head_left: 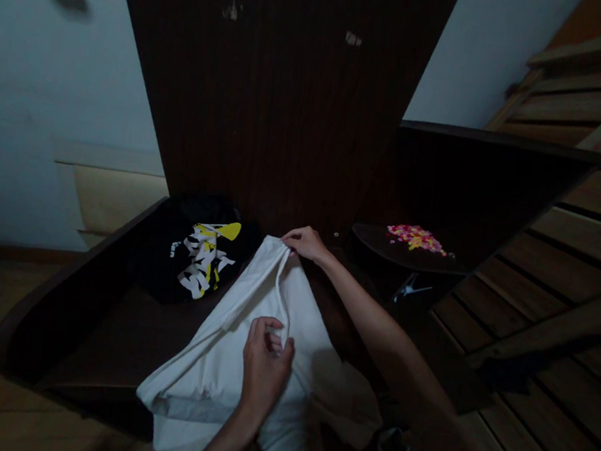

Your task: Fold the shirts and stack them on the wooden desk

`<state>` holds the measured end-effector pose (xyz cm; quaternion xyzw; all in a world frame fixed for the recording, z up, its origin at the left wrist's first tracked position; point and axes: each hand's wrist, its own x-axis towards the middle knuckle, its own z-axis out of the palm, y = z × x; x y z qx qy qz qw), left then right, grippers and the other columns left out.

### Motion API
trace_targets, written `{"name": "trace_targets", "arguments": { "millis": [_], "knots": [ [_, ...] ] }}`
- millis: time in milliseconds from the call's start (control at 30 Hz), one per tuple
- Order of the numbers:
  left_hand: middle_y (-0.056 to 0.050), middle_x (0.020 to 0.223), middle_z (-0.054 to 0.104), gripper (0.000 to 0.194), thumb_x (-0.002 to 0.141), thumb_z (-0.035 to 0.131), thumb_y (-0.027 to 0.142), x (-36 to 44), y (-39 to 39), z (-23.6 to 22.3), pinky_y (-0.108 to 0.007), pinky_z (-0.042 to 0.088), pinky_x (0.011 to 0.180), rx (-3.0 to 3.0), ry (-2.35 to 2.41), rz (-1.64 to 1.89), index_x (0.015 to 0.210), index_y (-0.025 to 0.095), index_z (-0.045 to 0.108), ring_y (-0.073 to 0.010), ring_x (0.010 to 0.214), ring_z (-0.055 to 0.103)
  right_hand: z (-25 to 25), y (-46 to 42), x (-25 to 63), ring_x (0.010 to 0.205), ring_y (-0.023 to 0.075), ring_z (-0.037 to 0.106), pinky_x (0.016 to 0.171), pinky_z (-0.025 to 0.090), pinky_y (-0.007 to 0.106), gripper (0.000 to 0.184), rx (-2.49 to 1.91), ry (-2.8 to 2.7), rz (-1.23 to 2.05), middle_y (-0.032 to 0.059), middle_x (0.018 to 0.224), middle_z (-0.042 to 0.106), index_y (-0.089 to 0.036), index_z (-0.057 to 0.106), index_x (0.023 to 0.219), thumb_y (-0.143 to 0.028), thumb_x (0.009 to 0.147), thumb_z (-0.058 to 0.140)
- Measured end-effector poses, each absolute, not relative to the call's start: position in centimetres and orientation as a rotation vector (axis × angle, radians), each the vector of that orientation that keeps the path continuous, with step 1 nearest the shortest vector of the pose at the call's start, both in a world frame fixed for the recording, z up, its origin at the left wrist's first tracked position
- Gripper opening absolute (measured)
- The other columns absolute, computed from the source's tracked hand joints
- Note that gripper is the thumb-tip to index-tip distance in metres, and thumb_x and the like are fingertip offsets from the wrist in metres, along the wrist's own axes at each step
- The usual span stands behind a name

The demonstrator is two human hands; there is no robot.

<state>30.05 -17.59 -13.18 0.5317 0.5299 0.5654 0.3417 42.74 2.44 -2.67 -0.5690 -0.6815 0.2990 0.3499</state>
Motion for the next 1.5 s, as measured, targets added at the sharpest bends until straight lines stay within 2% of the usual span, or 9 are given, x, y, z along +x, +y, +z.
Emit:
{"name": "trace_targets", "arguments": {
  "millis": [133,267,400,533,667,833,1033,1300,1500],
  "knots": [
    [-0.003,0.092,0.057,0.015,0.077,0.059,0.023,27.6,-18.1,-12.9,-0.030,0.051,0.066,1.631,1.487,1.566,0.091,0.019,0.058,-0.0127,0.061,0.058,-3.4,3.2,43.0,0.056,0.0128,0.068,0.054,0.055,0.020,0.018,-1.454,-1.735,0.812,0.0013,0.068,0.073,-0.016,0.078,0.085,-0.011,0.079,0.062],
    [-0.008,0.100,0.059,0.025,0.079,0.056,0.027,26.0,-18.3,-13.2,-0.033,0.054,0.067,1.688,1.581,1.535,0.100,0.018,0.065,-0.0142,0.061,0.060,-3.7,3.6,43.2,0.055,0.0125,0.067,0.053,0.055,0.020,0.016,-1.435,-1.727,0.824,0.0012,0.067,0.072,-0.015,0.077,0.084,-0.012,0.079,0.063],
    [-0.013,0.108,0.063,0.025,0.077,0.057,0.034,25.0,-17.8,-13.6,-0.035,0.055,0.065,1.677,1.657,1.359,0.088,0.016,0.069,-0.0149,0.057,0.061,-3.7,3.6,43.2,0.055,0.0111,0.067,0.053,0.054,0.018,0.015,-1.430,-1.741,0.827,0.0005,0.068,0.071,-0.016,0.077,0.083,-0.012,0.079,0.064],
    [-0.009,0.084,0.069,0.025,0.076,0.057,0.038,24.9,-17.5,-13.6,-0.033,0.054,0.062,1.637,1.654,1.283,0.080,0.016,0.069,-0.0198,0.060,0.064,-3.5,3.5,43.1,0.056,0.0117,0.067,0.055,0.055,0.019,0.016,-1.436,-1.743,0.817,0.0008,0.069,0.072,-0.016,0.078,0.084,-0.012,0.079,0.064],
    [-0.002,0.062,0.066,0.030,0.083,0.054,0.042,25.2,-18.3,-13.5,-0.029,0.050,0.055,1.583,1.638,1.266,0.092,0.017,0.066,-0.0205,0.056,0.065,-3.4,3.4,43.1,0.058,0.0131,0.069,0.057,0.056,0.021,0.017,-1.441,-1.727,0.819,0.0014,0.067,0.072,-0.016,0.078,0.086,-0.013,0.079,0.064],
    [-0.005,0.074,0.069,0.040,0.091,0.048,0.040,24.7,-18.9,-13.7,-0.029,0.052,0.062,1.746,1.705,1.415,0.117,0.014,0.063,-0.0197,0.063,0.067,-3.7,3.6,43.3,0.056,0.0133,0.068,0.058,0.056,0.022,0.018,-1.457,-1.739,0.825,0.0016,0.067,0.073,-0.017,0.079,0.087,-0.012,0.079,0.063],
    [-0.011,0.077,0.070,0.059,0.094,0.042,0.033,22.5,-18.0,-14.0,-0.031,0.050,0.063,1.952,1.972,1.233,0.142,-0.001,0.039,-0.0234,0.069,0.068,-4.0,3.8,43.2,0.053,0.0110,0.067,0.058,0.055,0.019,0.016,-1.432,-1.745,0.834,-0.0002,0.064,0.071,-0.017,0.077,0.083,-0.011,0.079,0.063],
    [-0.009,0.077,0.071,0.028,0.092,0.040,0.026,21.1,-16.8,-12.4,-0.030,0.046,0.064,2.010,2.049,0.861,0.095,0.016,0.066,-0.0235,0.072,0.068,-3.0,3.5,42.8,0.052,0.0099,0.067,0.059,0.053,0.017,0.014,-1.420,-1.762,0.790,-0.0013,0.058,0.069,-0.016,0.077,0.080,-0.012,0.078,0.063],
    [-0.011,0.089,0.071,0.027,0.091,0.039,0.023,20.5,-16.0,-10.7,-0.032,0.049,0.072,2.105,1.943,1.005,0.099,0.017,0.064,-0.0248,0.083,0.068,-1.2,3.6,43.9,0.051,0.0110,0.065,0.053,0.051,0.017,0.011,-1.434,-1.675,0.716,0.0000,0.056,0.069,-0.015,0.077,0.075,-0.016,0.077,0.065]
  ]
}}
